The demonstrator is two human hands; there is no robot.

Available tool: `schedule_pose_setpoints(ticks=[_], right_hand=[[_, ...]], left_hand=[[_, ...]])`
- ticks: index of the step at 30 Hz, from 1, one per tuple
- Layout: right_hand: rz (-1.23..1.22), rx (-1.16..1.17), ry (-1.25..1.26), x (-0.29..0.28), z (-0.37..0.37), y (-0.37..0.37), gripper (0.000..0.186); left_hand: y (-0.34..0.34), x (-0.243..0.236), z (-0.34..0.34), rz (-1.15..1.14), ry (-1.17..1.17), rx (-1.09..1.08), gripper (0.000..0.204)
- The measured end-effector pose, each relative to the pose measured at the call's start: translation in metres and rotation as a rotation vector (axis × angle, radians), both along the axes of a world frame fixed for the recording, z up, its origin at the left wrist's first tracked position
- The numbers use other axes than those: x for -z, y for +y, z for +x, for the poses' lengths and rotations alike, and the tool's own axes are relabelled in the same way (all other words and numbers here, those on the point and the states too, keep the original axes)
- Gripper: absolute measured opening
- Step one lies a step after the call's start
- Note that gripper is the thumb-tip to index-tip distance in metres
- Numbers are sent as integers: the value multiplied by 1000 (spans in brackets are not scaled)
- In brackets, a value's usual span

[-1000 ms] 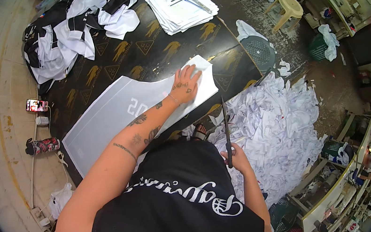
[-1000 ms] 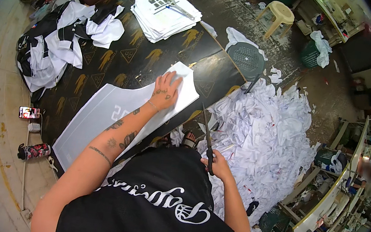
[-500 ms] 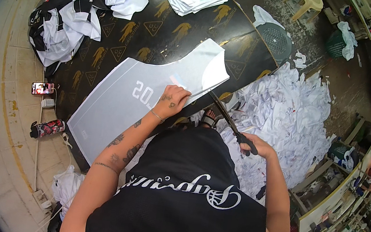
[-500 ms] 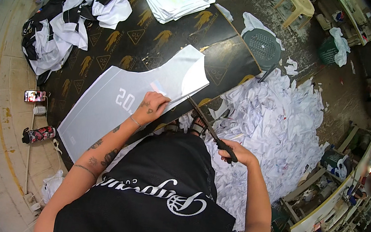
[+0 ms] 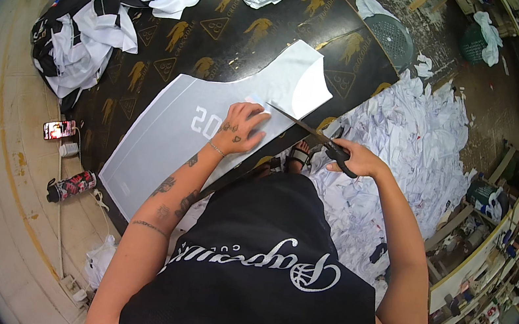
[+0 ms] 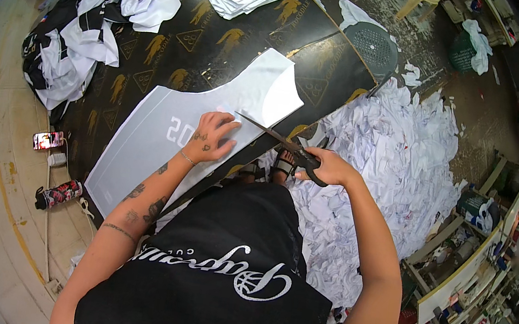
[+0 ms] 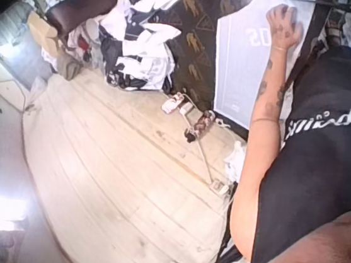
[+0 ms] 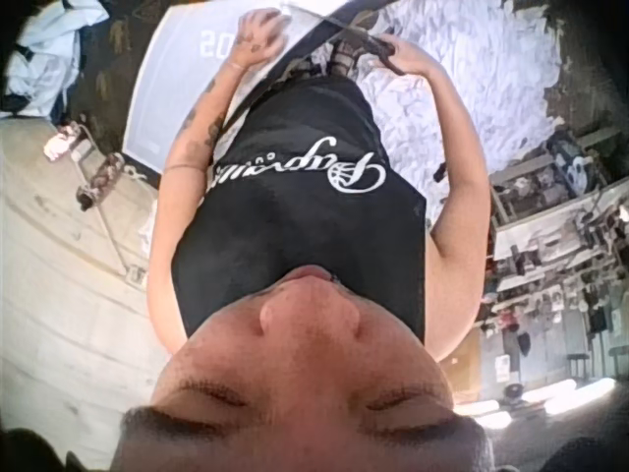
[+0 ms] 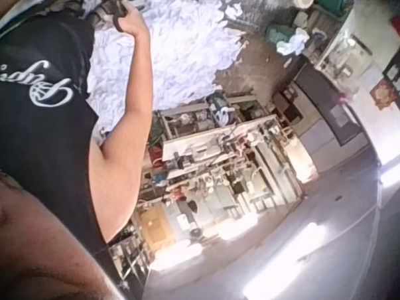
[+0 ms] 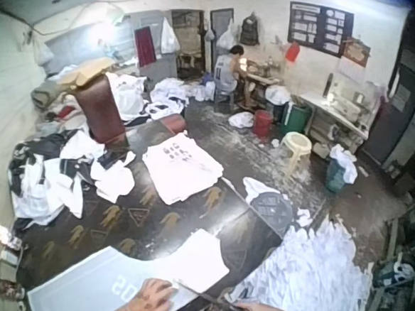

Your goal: The person lays out a black and white jersey on a cluttered worktable, smooths it, and uses large shears to cut along the side seam. They then handle a white sheet with green and red patches, cut it, and return to cutting another jersey. Finally, they cut a large white transfer sheet marked with numbers.

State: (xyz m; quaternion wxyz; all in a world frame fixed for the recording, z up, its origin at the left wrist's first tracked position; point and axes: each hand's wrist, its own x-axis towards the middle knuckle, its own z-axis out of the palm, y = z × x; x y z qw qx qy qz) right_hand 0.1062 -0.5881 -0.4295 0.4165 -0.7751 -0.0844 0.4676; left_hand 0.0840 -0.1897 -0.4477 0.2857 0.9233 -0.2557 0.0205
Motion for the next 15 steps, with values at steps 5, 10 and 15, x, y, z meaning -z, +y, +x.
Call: schedule_pose_setpoints(ticks=[5, 10, 15], right_hand=[[-158, 197, -129, -13, -53, 38, 82], [-208, 622, -10, -24, -124, 134, 75], [-177, 861, -11, -31, -141, 216, 56]], left_hand=[[8, 7, -5, 23, -36, 49, 67], [10, 14, -5, 6, -22, 44, 71], [15, 19, -3, -14, -28, 63, 70]])
